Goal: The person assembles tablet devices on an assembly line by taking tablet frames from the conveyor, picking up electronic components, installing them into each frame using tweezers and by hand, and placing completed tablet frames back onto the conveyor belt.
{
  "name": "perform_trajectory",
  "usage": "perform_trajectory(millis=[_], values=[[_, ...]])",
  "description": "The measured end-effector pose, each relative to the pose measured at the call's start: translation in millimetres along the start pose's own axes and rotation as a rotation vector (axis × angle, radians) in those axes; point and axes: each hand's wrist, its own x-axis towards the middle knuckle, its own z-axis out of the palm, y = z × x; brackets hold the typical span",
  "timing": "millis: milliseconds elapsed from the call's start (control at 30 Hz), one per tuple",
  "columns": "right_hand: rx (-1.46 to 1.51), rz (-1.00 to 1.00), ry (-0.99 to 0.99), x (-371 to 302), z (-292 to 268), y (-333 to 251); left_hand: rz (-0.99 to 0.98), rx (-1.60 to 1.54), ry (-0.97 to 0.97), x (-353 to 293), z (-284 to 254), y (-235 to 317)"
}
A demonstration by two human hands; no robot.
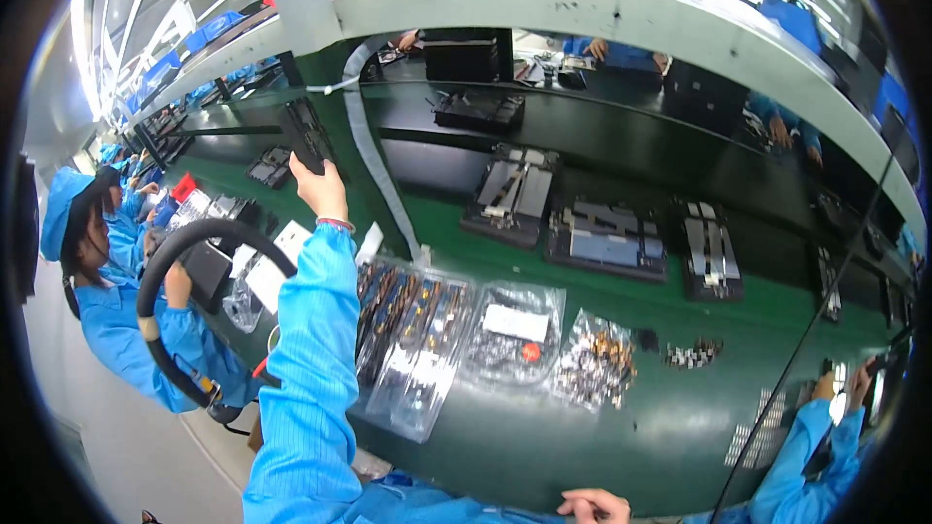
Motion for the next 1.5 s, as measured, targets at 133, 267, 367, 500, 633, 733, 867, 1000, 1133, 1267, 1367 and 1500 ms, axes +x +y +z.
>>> perform_trajectory(millis=[133, 267, 367, 500, 633, 733, 867, 1000, 1133, 1267, 1367, 1500], values=[[-0.059, -0.343, -0.212, -8.4, 34.3, 16.5, 0.129, 0.071, 0.098, -62.3, -95.8, 55.3], [-0.162, -0.605, -0.078, -3.7, 69.3, 25.2, -0.032, -0.200, 0.003, -161.2, -234.1, 101.6], [-0.069, -0.502, 0.147, 3.1, 56.5, 33.9, -0.208, -0.297, -0.040, -230.3, -342.9, 125.3], [-0.126, -0.428, 0.132, 7.2, 13.0, 44.0, -0.963, -0.943, -0.606, -243.1, -409.0, 125.7], [0.315, -0.103, -0.012, -17.9, -27.9, 70.5, -1.412, -0.888, -0.998, -264.1, -380.6, 118.8], [0.305, -0.003, 0.071, -21.2, -36.4, 84.8, -0.914, -0.749, -1.065, -287.1, -345.9, 113.5], [0.049, -0.025, 0.282, -9.5, -30.9, 99.4, -0.293, -0.364, -1.456, -285.8, -337.2, 92.2], [-0.473, -0.042, 0.338, 11.2, -34.4, 101.8, -0.009, -0.224, -1.465, -287.3, -322.9, 89.9], [-0.827, -0.117, 0.368, 23.5, -19.9, 74.1, 0.155, -0.008, -1.439, -284.5, -318.8, 90.9], [-0.838, -0.330, 0.480, 28.7, -6.8, 32.0, 0.355, 0.087, -1.403, -262.9, -316.8, 116.8], [-0.487, -0.489, 0.141, 45.4, 15.6, 9.0, 0.451, -0.024, -1.348, -257.4, -282.5, 118.8], [-0.111, -0.219, -0.078, 118.4, 70.2, 4.9, 0.494, 0.100, -1.215, -268.3, -214.3, 93.9]])
